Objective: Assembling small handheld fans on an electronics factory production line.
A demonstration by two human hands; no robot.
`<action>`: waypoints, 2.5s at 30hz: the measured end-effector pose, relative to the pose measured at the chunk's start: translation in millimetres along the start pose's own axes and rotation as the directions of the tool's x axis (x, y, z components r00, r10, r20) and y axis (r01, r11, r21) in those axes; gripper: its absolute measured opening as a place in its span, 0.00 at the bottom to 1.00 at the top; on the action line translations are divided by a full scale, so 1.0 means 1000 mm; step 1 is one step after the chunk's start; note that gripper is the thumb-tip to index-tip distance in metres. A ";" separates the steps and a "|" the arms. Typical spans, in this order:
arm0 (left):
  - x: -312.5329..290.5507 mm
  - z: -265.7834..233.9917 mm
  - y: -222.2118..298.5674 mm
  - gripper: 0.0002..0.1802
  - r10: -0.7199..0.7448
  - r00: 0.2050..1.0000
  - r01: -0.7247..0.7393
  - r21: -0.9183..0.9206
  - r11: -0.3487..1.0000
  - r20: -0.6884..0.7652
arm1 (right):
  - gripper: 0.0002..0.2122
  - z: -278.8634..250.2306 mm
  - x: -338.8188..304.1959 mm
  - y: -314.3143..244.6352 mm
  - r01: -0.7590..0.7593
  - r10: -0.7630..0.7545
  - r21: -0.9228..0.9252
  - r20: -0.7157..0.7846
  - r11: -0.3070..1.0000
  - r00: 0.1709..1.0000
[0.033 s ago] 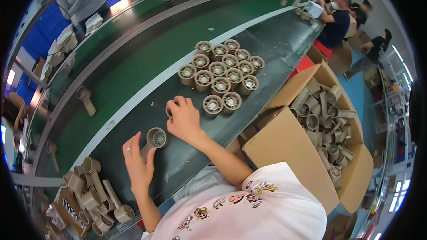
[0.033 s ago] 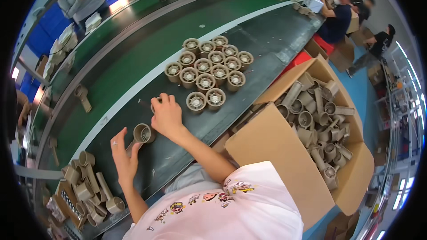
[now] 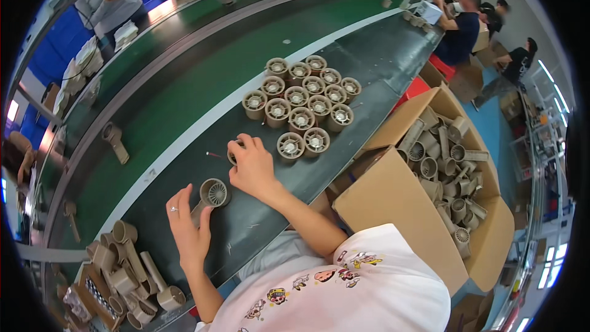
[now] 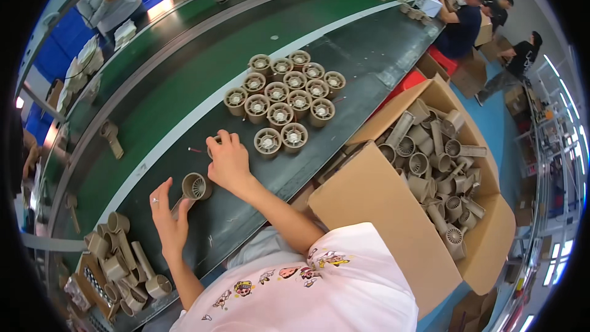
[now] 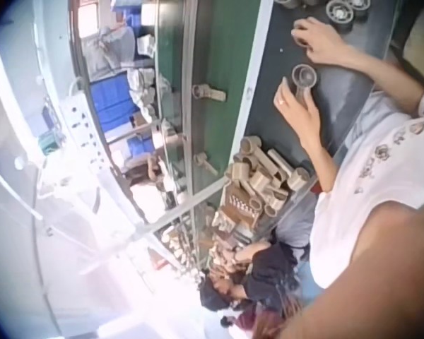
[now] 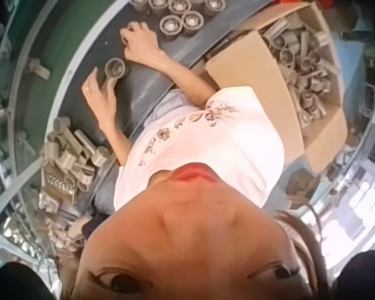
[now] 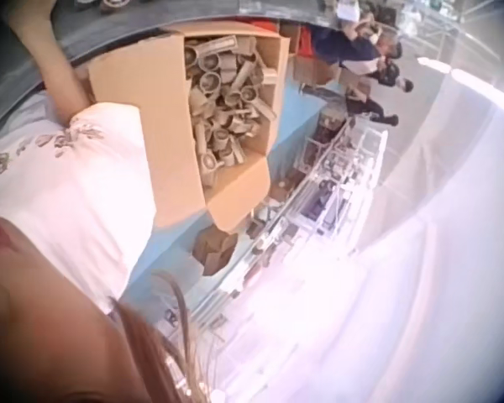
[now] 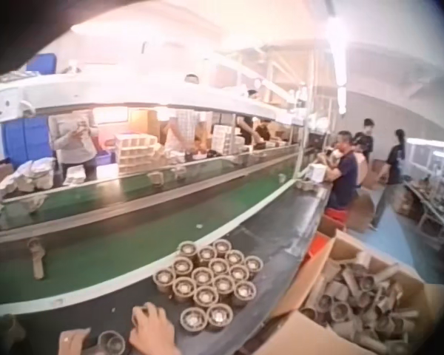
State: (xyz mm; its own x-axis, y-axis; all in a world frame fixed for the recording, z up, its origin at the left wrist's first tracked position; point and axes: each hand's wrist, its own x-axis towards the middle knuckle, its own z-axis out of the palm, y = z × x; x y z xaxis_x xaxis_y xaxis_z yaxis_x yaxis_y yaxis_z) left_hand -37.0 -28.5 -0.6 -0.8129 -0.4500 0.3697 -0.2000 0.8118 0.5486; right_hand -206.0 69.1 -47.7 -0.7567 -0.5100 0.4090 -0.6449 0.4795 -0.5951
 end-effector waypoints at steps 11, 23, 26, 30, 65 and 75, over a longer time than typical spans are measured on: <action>0.040 0.015 0.036 0.21 0.277 0.961 -0.269 0.163 0.949 -0.023 | 0.19 -0.016 -0.001 0.022 0.130 -0.106 0.233 -0.114 0.964 0.988; 0.019 0.010 0.032 0.04 0.165 0.986 -0.165 -0.138 0.977 -0.009 | 0.23 -0.071 -0.007 -0.023 0.522 -0.508 0.370 -0.142 0.768 0.849; 0.009 0.004 0.032 0.04 0.072 0.996 -0.083 -0.210 0.974 -0.060 | 0.23 -0.066 -0.012 -0.030 0.494 -0.502 0.466 -0.117 0.734 0.857; -0.005 -0.004 0.025 0.05 -0.139 0.990 0.125 -0.481 0.868 0.008 | 0.23 -0.065 -0.012 -0.035 0.448 -0.458 0.604 -0.151 0.659 0.876; -0.020 -0.002 0.010 0.13 -0.167 0.937 0.302 -0.952 -0.049 0.306 | 0.19 -0.053 -0.015 -0.025 0.375 -0.432 0.818 -0.176 0.436 0.885; -0.023 0.000 0.018 0.12 -0.222 0.919 0.334 -0.943 0.004 0.325 | 0.16 -0.057 -0.019 -0.035 0.568 -0.534 0.451 -0.213 0.689 0.818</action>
State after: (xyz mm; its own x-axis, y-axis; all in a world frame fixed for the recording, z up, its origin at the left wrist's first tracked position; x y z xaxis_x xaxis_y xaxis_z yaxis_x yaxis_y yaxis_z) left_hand -21.8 -3.3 0.9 -0.8804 -0.4735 -0.0256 0.2434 -0.4976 0.8325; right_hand -175.5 102.6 4.7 -0.2971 -0.5212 0.8001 -0.8252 -0.2814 -0.4897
